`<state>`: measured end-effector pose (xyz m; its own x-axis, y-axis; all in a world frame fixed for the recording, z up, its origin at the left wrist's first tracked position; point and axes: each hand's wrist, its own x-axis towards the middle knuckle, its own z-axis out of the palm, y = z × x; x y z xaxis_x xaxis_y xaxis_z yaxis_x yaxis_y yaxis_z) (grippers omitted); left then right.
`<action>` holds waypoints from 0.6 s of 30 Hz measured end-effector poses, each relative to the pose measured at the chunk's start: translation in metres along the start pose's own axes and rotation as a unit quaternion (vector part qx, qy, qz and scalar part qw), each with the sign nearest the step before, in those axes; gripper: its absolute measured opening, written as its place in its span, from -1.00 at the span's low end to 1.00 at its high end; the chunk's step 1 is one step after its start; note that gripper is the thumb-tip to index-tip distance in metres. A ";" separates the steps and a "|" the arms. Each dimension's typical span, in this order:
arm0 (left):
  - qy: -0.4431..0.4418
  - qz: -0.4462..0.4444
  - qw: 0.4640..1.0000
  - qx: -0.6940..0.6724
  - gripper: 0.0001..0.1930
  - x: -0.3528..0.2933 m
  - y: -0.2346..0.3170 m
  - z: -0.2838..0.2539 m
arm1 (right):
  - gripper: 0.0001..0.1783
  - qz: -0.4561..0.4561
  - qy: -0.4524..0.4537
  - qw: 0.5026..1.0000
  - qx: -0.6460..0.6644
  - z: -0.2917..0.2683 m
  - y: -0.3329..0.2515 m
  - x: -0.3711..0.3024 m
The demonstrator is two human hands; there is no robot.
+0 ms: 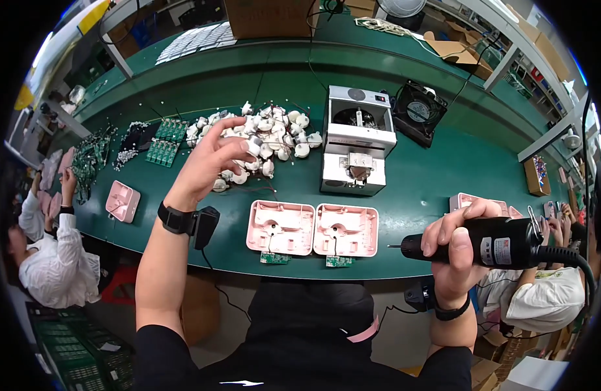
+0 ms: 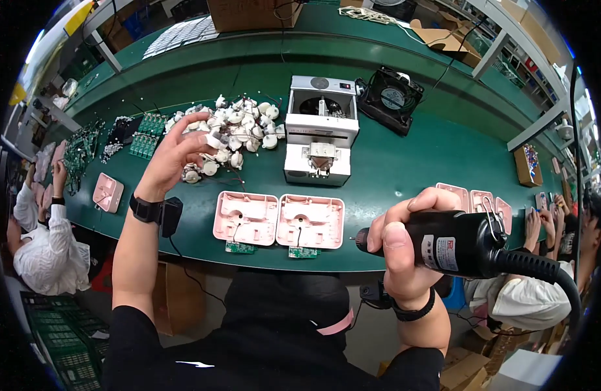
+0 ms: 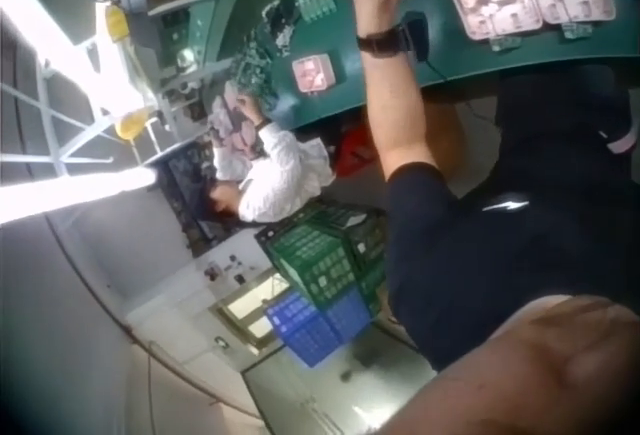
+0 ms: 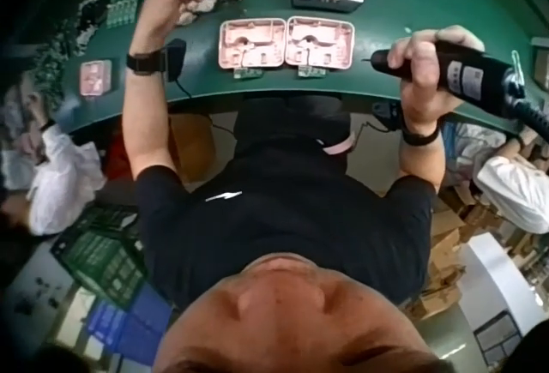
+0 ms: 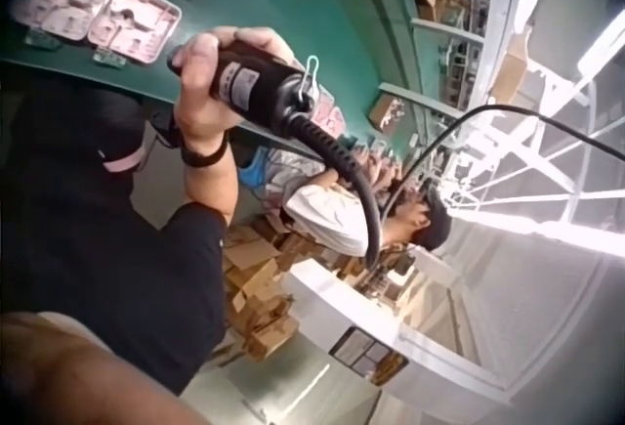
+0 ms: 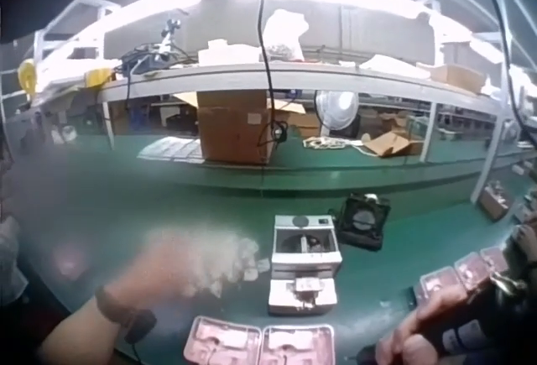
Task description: Assemble electronic components into plastic housings using an electric screwdriver.
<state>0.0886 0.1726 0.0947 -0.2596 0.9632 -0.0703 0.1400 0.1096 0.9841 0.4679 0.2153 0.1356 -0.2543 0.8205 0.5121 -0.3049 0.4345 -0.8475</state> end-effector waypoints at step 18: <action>-0.010 0.059 0.996 0.063 -0.62 -0.017 -0.003 -0.004 | -0.56 0.033 0.012 0.999 0.022 0.006 -0.004 -0.008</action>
<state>0.0884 0.1551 0.0933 -0.2147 0.9759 0.0392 0.2878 0.0249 0.9574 0.4653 0.2044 0.1353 -0.2538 0.8556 0.4511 -0.3286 0.3624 -0.8722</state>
